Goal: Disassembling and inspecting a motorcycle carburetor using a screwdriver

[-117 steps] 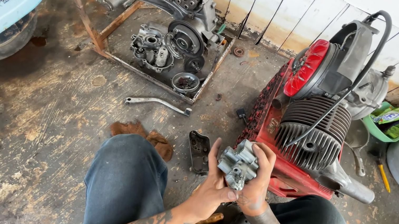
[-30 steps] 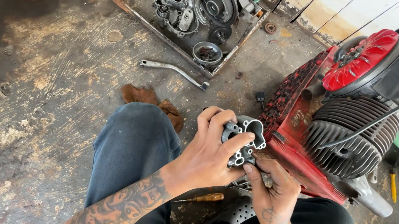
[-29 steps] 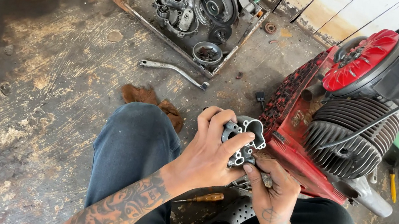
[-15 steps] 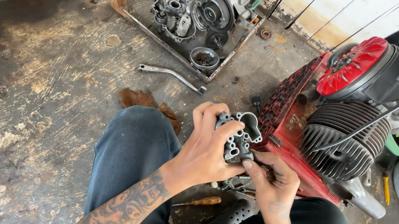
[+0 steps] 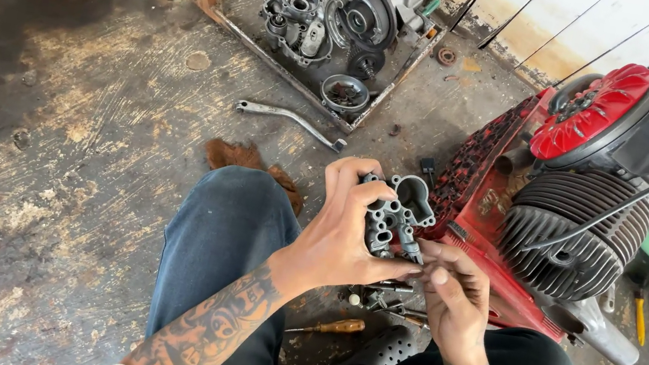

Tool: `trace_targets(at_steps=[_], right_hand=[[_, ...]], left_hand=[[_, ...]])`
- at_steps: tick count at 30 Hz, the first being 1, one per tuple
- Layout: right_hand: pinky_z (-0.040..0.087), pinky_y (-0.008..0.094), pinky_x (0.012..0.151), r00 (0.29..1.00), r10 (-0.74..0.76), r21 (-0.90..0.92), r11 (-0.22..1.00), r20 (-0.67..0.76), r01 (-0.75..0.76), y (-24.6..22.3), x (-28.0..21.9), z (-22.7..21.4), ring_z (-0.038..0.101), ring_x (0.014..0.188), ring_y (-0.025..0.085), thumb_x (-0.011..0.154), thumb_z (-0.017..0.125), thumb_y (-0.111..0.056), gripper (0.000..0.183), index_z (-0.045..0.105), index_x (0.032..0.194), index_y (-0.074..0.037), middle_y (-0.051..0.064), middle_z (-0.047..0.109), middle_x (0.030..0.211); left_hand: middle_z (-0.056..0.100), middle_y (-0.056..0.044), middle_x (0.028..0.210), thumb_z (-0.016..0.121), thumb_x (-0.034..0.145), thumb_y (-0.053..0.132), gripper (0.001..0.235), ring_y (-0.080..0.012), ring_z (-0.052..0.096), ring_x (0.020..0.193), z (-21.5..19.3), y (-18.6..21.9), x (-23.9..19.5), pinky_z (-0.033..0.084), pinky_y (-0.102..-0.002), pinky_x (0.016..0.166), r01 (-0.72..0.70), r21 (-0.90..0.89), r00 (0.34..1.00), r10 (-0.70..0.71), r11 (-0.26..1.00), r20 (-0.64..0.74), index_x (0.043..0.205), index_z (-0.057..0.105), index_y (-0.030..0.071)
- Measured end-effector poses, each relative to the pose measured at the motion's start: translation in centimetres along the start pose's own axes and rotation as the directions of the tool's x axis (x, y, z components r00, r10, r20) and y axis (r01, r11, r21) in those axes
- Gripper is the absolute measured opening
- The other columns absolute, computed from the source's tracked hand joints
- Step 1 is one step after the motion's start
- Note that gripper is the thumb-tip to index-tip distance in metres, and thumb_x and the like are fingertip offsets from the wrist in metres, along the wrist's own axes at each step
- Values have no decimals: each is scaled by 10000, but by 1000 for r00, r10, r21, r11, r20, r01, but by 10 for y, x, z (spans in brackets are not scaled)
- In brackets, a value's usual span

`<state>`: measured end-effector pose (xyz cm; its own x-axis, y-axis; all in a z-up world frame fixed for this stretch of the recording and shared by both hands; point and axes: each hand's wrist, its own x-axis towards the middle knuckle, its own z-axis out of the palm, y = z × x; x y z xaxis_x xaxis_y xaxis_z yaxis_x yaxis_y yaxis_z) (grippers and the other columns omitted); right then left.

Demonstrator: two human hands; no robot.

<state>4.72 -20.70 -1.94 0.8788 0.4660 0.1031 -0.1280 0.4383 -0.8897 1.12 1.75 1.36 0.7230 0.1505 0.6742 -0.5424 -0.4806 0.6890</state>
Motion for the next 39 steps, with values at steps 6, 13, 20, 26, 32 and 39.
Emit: trace_targets(at_steps=[6, 13, 20, 26, 32, 39], right_hand=[[552, 323, 936, 998, 34, -50, 998, -47, -37, 5, 3, -5, 671, 976, 200, 916, 646, 90, 339, 652, 1255, 84, 177, 712, 1154], [542, 294, 891, 996, 81, -46, 995, -42, -83, 7, 5, -12, 668, 909, 184, 886, 667, 111, 318, 687, 1200, 66, 151, 728, 1049], [682, 438, 660, 990, -132, -85, 988, -51, 127, 32, 14, -32, 775, 764, 418, 837, 682, 121, 286, 660, 1121, 150, 294, 717, 878], [683, 428, 650, 988, -135, -49, 990, -73, 132, 34, 7, -33, 780, 761, 398, 832, 698, 97, 318, 642, 1142, 141, 279, 718, 886], [683, 418, 674, 972, -226, -52, 973, -68, 223, 18, 9, -19, 789, 803, 381, 887, 698, 28, 263, 614, 1106, 147, 278, 729, 885], [649, 375, 779, 948, -314, -405, 862, 46, 305, -4, 13, 4, 726, 903, 271, 829, 756, -59, 448, 615, 1213, 125, 223, 685, 972]], left_hand=[[383, -219, 1324, 963, 677, 223, 922, -424, 398, 1247, 4, 4, -1, 430, -568, 1035, -12, 89, 1000, 11, 996, 12, 1376, 367, 140], [327, -251, 1393, 932, 733, 223, 923, -474, 364, 1279, -3, 5, -5, 379, -598, 1089, -9, 131, 991, -8, 991, 134, 1419, 324, 112], [324, -198, 1265, 864, 715, 59, 909, -476, 299, 1222, -10, 11, -1, 390, -665, 1083, -18, 9, 995, 17, 1000, 97, 1443, 335, 185], [409, -161, 1247, 836, 729, 151, 913, -405, 353, 1226, -13, 19, 1, 403, -575, 1104, 145, -53, 988, -142, 988, 55, 1531, 400, 144], [429, -245, 1188, 819, 814, 384, 929, -423, 361, 1199, -16, 25, 5, 326, -635, 1095, 418, -369, 908, -382, 830, 170, 1543, 357, 42], [527, -110, 976, 748, 902, 447, 781, -234, 532, 907, 9, 11, 0, 498, -396, 783, 747, -584, 617, -659, 317, 431, 1420, 362, 8]])
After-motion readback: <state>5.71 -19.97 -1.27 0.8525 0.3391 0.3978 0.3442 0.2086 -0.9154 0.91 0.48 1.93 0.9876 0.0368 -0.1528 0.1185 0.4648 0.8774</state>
